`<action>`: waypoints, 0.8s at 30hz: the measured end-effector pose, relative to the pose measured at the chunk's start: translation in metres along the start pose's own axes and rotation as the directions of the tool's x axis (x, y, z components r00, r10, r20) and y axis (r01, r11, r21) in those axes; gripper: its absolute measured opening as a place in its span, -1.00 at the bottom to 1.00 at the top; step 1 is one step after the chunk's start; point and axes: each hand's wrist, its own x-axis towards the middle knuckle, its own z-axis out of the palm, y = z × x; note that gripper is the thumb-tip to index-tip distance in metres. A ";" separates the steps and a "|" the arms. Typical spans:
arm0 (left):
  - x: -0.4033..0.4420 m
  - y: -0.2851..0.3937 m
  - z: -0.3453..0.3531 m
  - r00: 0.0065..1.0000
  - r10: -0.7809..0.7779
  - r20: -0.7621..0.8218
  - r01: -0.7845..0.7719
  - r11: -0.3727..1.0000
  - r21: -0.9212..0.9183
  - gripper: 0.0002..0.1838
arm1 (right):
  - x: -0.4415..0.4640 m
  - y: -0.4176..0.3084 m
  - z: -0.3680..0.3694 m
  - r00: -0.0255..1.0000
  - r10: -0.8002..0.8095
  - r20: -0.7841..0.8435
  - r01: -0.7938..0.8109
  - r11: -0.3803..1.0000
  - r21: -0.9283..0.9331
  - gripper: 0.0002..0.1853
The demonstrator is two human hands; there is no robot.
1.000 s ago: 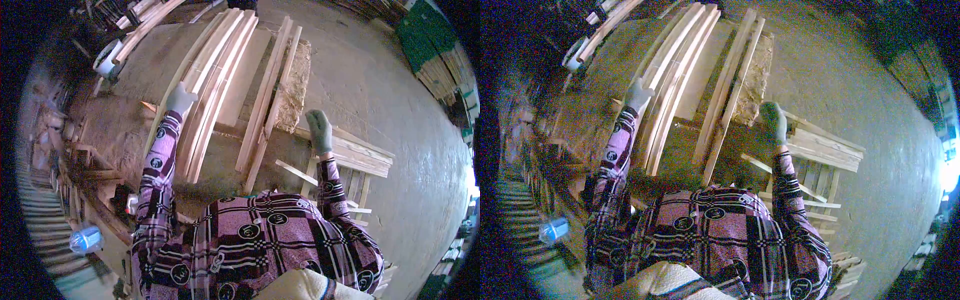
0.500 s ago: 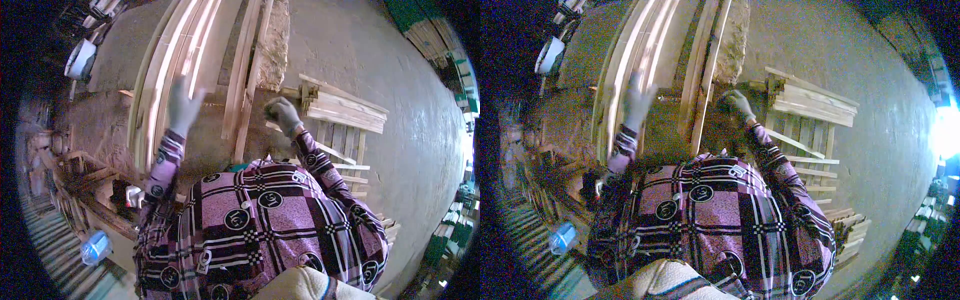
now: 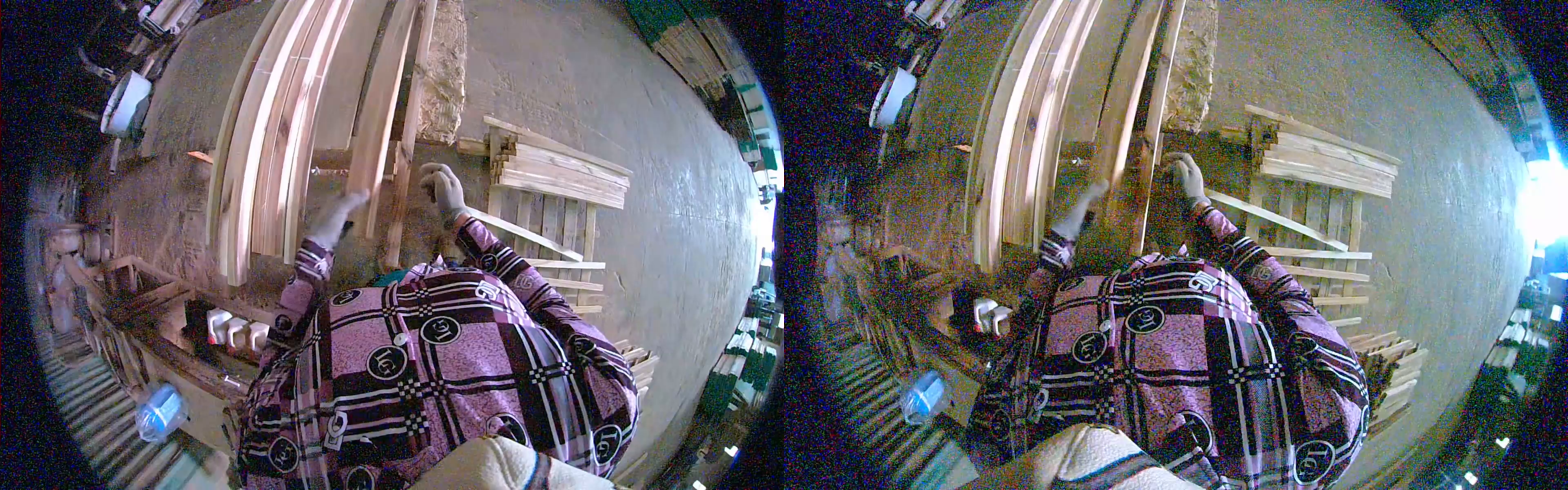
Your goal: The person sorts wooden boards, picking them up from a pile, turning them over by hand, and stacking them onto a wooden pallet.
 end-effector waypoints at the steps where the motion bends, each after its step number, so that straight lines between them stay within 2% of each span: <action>1: 0.008 -0.021 -0.014 1.000 0.005 0.012 -0.004 0.994 -0.109 -0.45 | 0.004 -0.003 0.004 1.000 0.002 -0.005 -0.002 1.000 0.003 -0.73; 2: -0.027 0.027 -0.003 1.000 0.018 0.004 -0.018 1.000 -0.013 -0.39 | 0.010 -0.013 0.015 0.995 -0.097 0.037 0.097 0.995 -0.013 -0.69; 3: 0.024 -0.073 -0.054 0.983 0.106 0.149 -0.086 0.987 -0.136 -0.38 | 0.013 -0.026 0.027 0.978 -0.194 0.078 0.197 0.980 -0.025 -0.65; 4: 0.012 -0.045 -0.048 0.948 0.043 0.315 0.096 0.905 -0.414 -0.41 | 0.010 -0.055 0.040 0.986 0.002 0.166 -0.001 1.000 -0.009 -0.64; 5: -0.002 -0.014 -0.038 0.875 0.031 0.482 0.310 0.728 -0.611 -0.44 | 0.004 -0.085 0.054 0.948 0.192 0.253 -0.197 0.980 -0.006 -0.63; 6: 0.005 -0.032 -0.034 0.736 0.204 0.645 0.557 0.358 -0.749 -0.48 | 0.000 -0.102 0.067 0.922 0.148 0.359 -0.204 0.971 0.124 -0.63; 7: 0.003 -0.029 -0.024 0.728 0.199 0.656 0.562 0.374 -0.738 -0.48 | -0.003 -0.111 0.078 0.887 0.081 0.454 -0.215 0.944 0.252 -0.62; 8: 0.001 -0.025 -0.011 0.590 0.382 0.711 0.676 0.247 -0.694 -0.47 | 0.004 -0.102 0.083 0.893 0.073 0.445 -0.207 0.943 0.261 -0.62; 9: -0.001 -0.023 -0.005 0.442 0.563 0.698 0.784 0.136 -0.606 -0.46 | 0.014 -0.083 0.087 0.817 0.041 0.575 -0.307 0.875 0.374 -0.62; 10: 0.003 -0.037 -0.009 0.369 0.591 0.717 0.805 0.181 -0.564 -0.42 | 0.021 -0.072 0.091 0.725 -0.015 0.688 -0.419 0.785 0.457 -0.62; 11: -0.004 -0.037 -0.011 0.370 0.587 0.720 0.805 0.185 -0.564 -0.42 | 0.020 -0.077 0.095 0.726 -0.020 0.688 -0.416 0.783 0.462 -0.62; 13: -0.027 -0.030 -0.016 0.468 0.378 0.799 0.835 0.107 -0.539 -0.41 | 0.014 -0.092 0.104 0.727 0.237 0.644 -0.526 0.796 0.301 -0.64; 14: -0.032 -0.020 -0.020 0.491 0.293 0.820 0.823 0.153 -0.547 -0.43 | 0.014 -0.073 0.106 0.832 -0.077 0.549 -0.113 0.946 0.305 -0.63; 15: -0.034 -0.022 -0.026 0.492 0.294 0.819 0.821 0.154 -0.549 -0.43 | 0.022 -0.049 0.109 0.831 -0.078 0.551 -0.113 0.946 0.305 -0.63; 17: -0.039 -0.023 -0.034 0.532 0.261 0.806 0.768 0.253 -0.589 -0.44 | 0.039 -0.016 0.112 0.851 -0.022 0.524 0.081 0.993 -0.090 -0.60; 18: -0.041 -0.024 -0.039 0.551 0.243 0.798 0.738 0.304 -0.602 -0.44 | 0.028 -0.047 0.109 0.860 -0.151 0.488 0.361 0.855 -0.372 -0.54; 19: -0.042 -0.025 -0.043 0.569 0.225 0.791 0.709 0.354 -0.610 -0.44 | 0.021 -0.069 0.112 0.859 -0.153 0.488 0.363 0.854 -0.372 -0.54; 20: -0.044 -0.027 -0.047 0.584 0.208 0.784 0.680 0.402 -0.613 -0.44 | 0.016 -0.086 0.115 0.931 0.112 0.348 0.088 0.854 -0.512 -0.48; 21: -0.045 -0.030 -0.050 0.601 0.192 0.776 0.650 0.448 -0.614 -0.44 | 0.014 -0.092 0.118 0.915 0.365 0.171 -0.196 0.773 -0.603 -0.42; 22: -0.047 -0.033 -0.052 0.620 0.177 0.765 0.618 0.491 -0.614 -0.44 | 0.016 -0.081 0.128 0.935 0.346 0.073 -0.249 0.792 -0.558 -0.37; 24: -0.054 -0.042 -0.059 0.665 0.148 0.732 0.545 0.574 -0.612 -0.45 | 0.007 -0.111 0.126 0.937 0.331 0.115 -0.208 0.789 -0.578 -0.39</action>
